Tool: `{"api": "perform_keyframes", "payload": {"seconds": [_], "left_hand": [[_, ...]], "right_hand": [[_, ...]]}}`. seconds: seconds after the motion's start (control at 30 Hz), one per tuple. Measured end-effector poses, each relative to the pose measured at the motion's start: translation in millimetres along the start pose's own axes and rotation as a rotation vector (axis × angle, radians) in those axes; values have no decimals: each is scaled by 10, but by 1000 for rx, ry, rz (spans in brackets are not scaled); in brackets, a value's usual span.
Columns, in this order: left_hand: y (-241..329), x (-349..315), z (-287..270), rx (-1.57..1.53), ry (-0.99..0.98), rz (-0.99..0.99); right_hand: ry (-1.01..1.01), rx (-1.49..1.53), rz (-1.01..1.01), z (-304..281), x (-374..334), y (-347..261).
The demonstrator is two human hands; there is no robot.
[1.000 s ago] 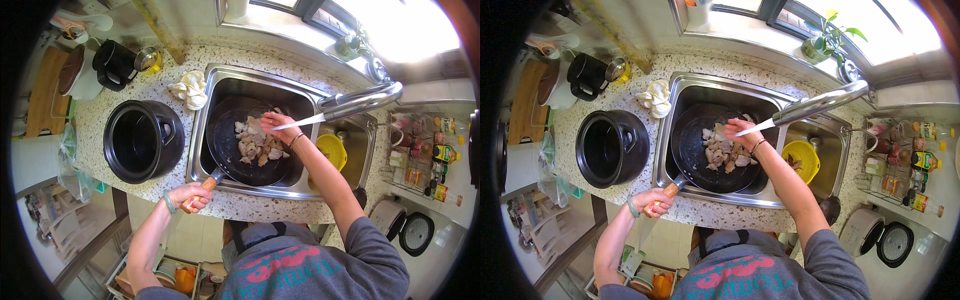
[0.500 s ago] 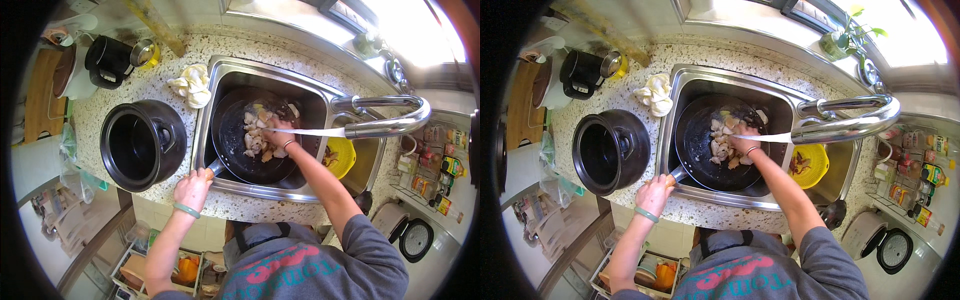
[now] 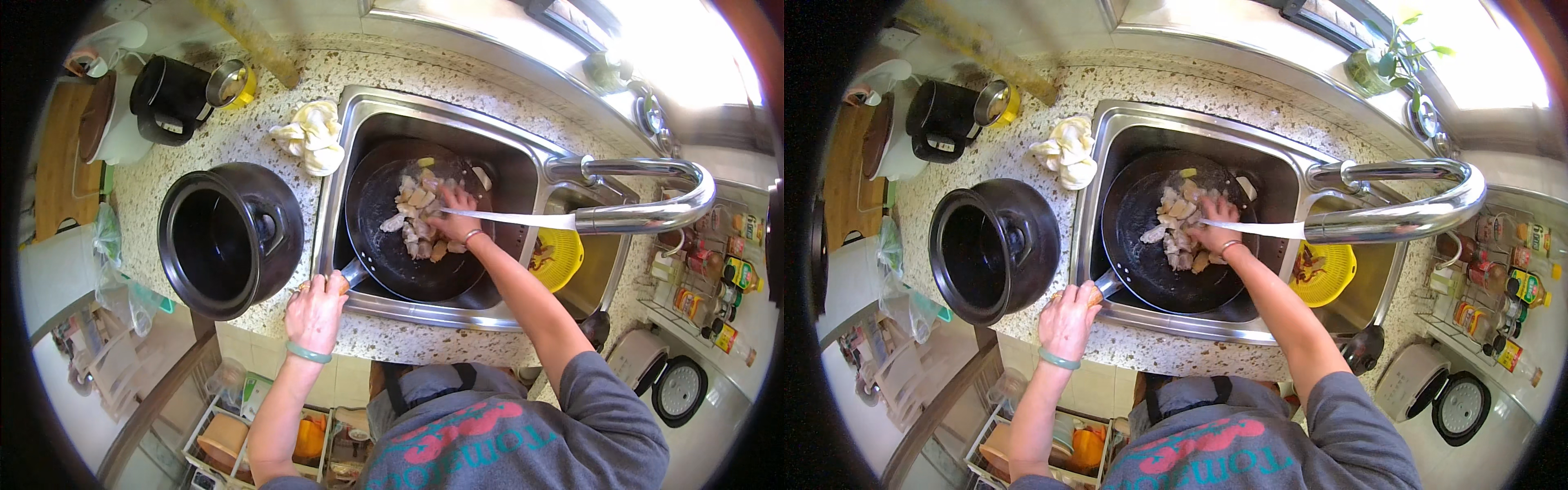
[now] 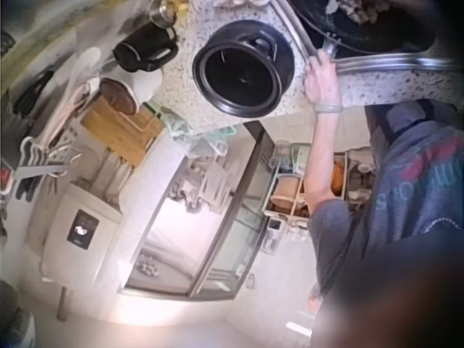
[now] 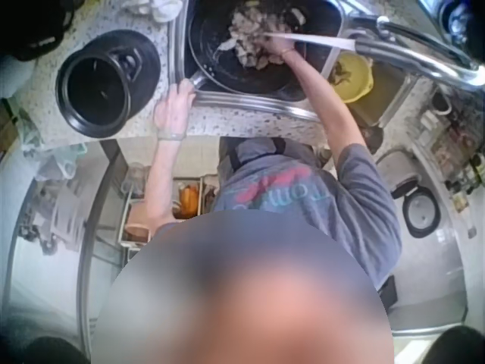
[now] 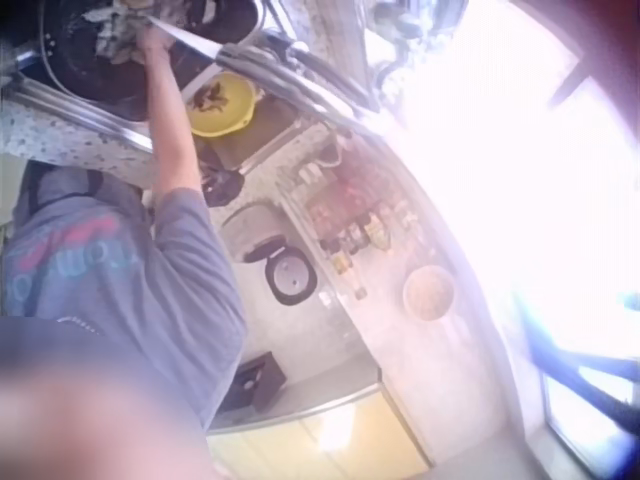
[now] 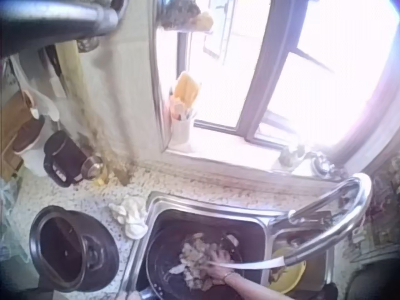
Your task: The person washes pieces of meat in a frying pan under running water in a kitchen sink. They rinse the meat by hand, then transfer the pieces into a white bowl placed on the counter.
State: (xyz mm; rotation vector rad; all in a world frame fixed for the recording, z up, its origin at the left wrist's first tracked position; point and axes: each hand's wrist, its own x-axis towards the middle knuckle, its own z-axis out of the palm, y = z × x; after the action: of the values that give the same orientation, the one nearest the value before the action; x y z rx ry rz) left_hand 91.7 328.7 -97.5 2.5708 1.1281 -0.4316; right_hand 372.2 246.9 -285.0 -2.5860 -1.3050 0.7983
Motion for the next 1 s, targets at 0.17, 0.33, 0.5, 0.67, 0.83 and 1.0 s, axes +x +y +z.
{"api": "perform_keyframes", "payload": {"seconds": [0.17, 0.33, 0.5, 0.67, 0.83, 1.0], "left_hand": [[15, 9, -10, 9, 9, 3], [48, 3, -45, -49, 90, 2], [414, 154, -67, -535, 158, 60], [832, 638, 658, -1115, 43, -81], [852, 1105, 1191, -932, 19, -158], [900, 1731, 1442, -856, 135, -372]], "right_hand": [[-232, 178, -484, 132, -154, -169], [-227, -100, -434, -195, -604, 70], [-42, 327, -107, -95, 212, 450], [-134, 89, -22, 46, 211, -164], [-225, 279, -460, -97, -318, 42], [174, 436, -111, -65, 369, 340]]}}
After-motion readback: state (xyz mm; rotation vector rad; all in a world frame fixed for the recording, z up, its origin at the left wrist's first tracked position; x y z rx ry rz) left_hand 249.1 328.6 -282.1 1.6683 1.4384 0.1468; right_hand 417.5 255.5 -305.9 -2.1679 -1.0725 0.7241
